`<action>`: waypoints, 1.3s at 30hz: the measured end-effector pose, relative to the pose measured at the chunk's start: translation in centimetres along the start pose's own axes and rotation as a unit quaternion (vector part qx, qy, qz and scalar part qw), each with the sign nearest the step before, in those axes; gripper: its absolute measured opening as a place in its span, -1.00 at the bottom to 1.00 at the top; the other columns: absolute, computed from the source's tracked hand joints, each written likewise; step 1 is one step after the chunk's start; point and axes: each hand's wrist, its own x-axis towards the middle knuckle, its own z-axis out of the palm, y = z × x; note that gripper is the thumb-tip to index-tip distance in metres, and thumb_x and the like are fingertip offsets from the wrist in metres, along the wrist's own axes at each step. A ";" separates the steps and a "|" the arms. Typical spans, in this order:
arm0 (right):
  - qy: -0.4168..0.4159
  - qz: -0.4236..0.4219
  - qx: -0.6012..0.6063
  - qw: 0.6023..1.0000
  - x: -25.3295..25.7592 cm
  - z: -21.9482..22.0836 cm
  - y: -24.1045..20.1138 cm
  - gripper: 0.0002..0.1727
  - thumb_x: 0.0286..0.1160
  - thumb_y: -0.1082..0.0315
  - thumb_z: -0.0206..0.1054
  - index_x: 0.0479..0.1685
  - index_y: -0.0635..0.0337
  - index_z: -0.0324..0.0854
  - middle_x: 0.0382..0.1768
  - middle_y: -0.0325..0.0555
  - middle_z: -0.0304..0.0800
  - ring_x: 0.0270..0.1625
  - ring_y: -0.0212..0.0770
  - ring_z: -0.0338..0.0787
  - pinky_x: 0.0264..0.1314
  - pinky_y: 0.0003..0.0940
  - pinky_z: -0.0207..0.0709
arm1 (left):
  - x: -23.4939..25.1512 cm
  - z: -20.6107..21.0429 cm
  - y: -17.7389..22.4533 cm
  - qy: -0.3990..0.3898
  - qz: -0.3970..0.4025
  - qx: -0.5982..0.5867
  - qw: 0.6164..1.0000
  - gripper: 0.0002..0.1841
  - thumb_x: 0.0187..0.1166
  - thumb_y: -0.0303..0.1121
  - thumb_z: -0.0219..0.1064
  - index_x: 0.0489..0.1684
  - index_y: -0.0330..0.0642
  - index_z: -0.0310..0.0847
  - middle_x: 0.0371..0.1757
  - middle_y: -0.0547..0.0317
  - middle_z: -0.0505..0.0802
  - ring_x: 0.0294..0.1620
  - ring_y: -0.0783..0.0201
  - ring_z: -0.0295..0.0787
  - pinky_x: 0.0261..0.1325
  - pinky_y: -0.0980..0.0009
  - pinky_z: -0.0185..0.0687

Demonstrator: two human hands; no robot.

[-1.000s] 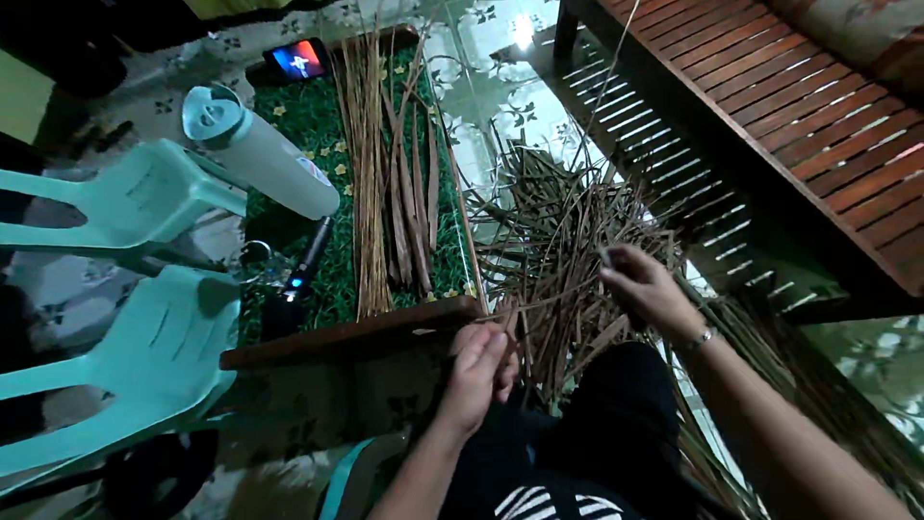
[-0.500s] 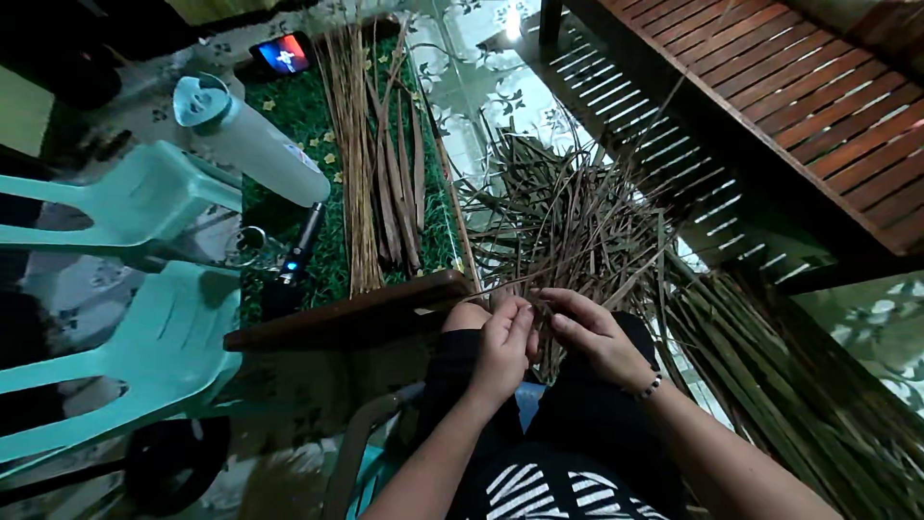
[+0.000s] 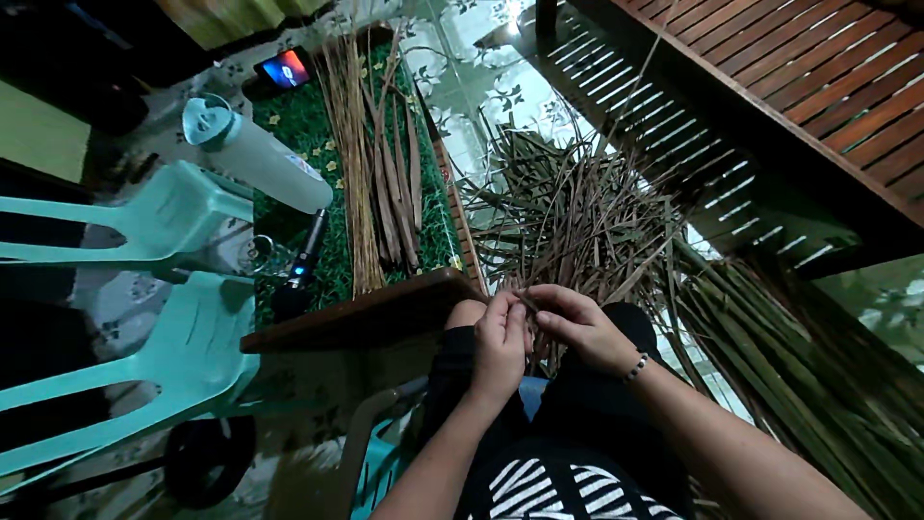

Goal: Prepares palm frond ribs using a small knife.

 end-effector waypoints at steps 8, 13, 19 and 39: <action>0.038 -0.033 -0.034 0.998 0.1 0.5 0.4 -0.63 0.70 0.33 0.21 0.40 0.22 0.61 0.00 -0.23 0.80 -0.13 -0.51 0.72 -0.03 -0.56 0.64 | -0.2 0.5 -0.1 0.001 -0.027 -0.031 0.999 -0.80 0.86 -0.46 -0.07 -0.05 -0.31 0.46 -0.65 0.31 0.59 -0.73 0.50 0.48 -0.61 0.61 0.48; 0.079 -0.072 -0.088 0.990 0.2 1.1 1.1 -0.63 0.72 0.32 0.22 0.39 0.28 0.62 -0.04 -0.19 0.79 -0.16 -0.52 0.71 -0.01 -0.57 0.64 | 0.0 0.6 0.1 -0.001 -0.042 -0.035 0.999 -0.79 0.87 -0.44 -0.10 -0.06 -0.29 0.46 -0.69 0.31 0.58 -0.77 0.50 0.47 -0.68 0.61 0.44; 0.104 -0.082 -0.104 0.986 0.2 1.4 1.5 -0.63 0.75 0.28 0.21 0.39 0.24 0.63 -0.06 -0.20 0.79 -0.22 -0.52 0.68 -0.10 -0.59 0.62 | 0.1 0.8 0.0 -0.002 -0.049 -0.029 0.998 -0.75 0.88 -0.42 -0.11 -0.06 -0.32 0.49 -0.70 0.32 0.56 -0.78 0.49 0.45 -0.68 0.59 0.44; 0.178 -0.100 -0.105 0.973 0.1 2.3 1.6 -0.66 0.73 0.33 0.21 0.27 0.40 0.64 -0.02 -0.11 0.81 -0.06 -0.48 0.77 0.08 -0.55 0.69 | -0.2 1.4 -0.7 -0.001 -0.012 0.027 1.000 -0.70 0.85 -0.37 -0.07 -0.27 -0.29 0.50 -0.62 0.27 0.56 -0.72 0.42 0.47 -0.60 0.50 0.52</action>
